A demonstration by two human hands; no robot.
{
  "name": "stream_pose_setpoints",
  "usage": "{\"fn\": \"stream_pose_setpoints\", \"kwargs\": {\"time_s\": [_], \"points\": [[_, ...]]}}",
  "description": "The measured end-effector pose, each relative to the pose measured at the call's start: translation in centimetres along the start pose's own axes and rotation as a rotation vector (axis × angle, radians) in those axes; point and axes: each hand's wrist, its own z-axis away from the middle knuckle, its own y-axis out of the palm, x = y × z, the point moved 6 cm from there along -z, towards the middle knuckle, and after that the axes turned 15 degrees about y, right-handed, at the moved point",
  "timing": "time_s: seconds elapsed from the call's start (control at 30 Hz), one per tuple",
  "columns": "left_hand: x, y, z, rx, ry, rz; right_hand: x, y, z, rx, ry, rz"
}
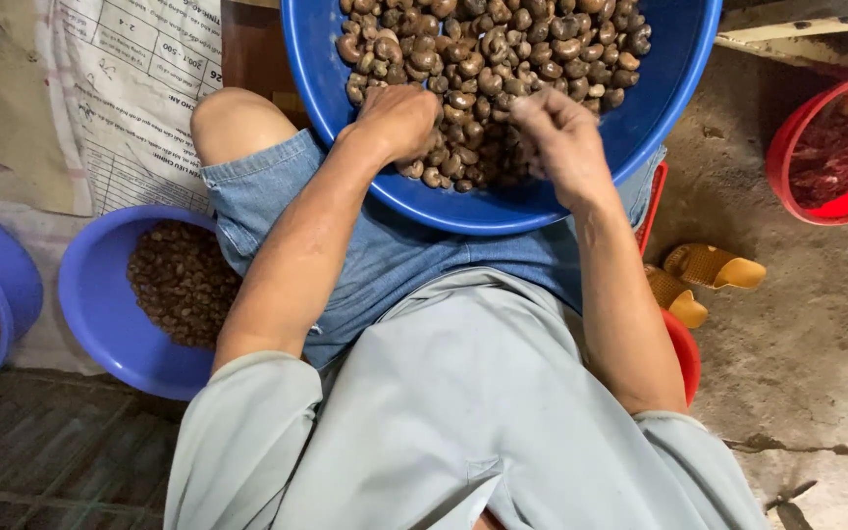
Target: The person sits on the floor and sorts cashew nuts by hand from a large blue basin into a smaller red basin. They repeatedly scoop handfuls of nuts, inspect them, and transfer the selected ones to the side container.
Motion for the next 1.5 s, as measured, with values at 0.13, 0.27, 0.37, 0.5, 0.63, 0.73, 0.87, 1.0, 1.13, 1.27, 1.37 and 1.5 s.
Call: {"fn": "stream_pose_setpoints", "kwargs": {"time_s": [0.13, 0.27, 0.37, 0.5, 0.63, 0.73, 0.87, 1.0, 1.13, 1.27, 1.37, 1.5], "points": [[0.6, -2.3, 1.1, -0.060, -0.071, 0.137, 0.7, 3.2, 0.2, 0.011, -0.305, 0.437], [2.3, -2.2, 1.8, -0.232, -0.004, 0.016, -0.9, 7.0, -1.5, -0.097, -0.423, 0.871], [-0.6, -4.5, 2.6, -0.211, 0.029, -0.027, -2.3, 10.5, -1.1, -0.647, -0.683, 1.348], [-1.2, -4.9, 2.8, -0.087, -0.060, 0.038, -0.2, 10.4, 0.2, -0.464, -0.788, 1.197], [-1.2, -4.7, 2.5, -0.064, -0.068, 0.042, -3.7, 10.9, -4.8, -0.164, -0.533, 1.262], [-0.6, -4.4, 2.4, -0.064, -0.073, 0.077, -3.8, 10.6, -5.0, -0.198, -0.580, 1.257], [0.5, -3.7, 2.6, -0.093, -0.075, 0.088, -4.2, 10.3, -6.2, -0.307, -0.740, 1.249], [2.0, -2.6, 2.2, -0.102, -0.087, 0.140, -3.2, 9.9, -6.1, -0.325, -0.742, 1.241], [1.2, -2.8, 2.2, -0.059, -0.086, 0.100, -1.3, 8.6, -4.2, -0.224, -0.671, 1.236], [-1.8, -2.9, 2.6, 0.029, -0.095, 0.133, -2.5, 6.6, -6.9, -0.150, -0.387, 0.931], [-0.3, -0.4, 0.9, 0.060, -0.081, 0.049, -0.3, 4.7, -4.4, -0.045, -0.313, 0.521], [-0.1, 0.6, 0.3, 0.077, -0.052, -0.067, 1.9, 3.6, -0.9, 0.433, -0.042, -0.540]]}}
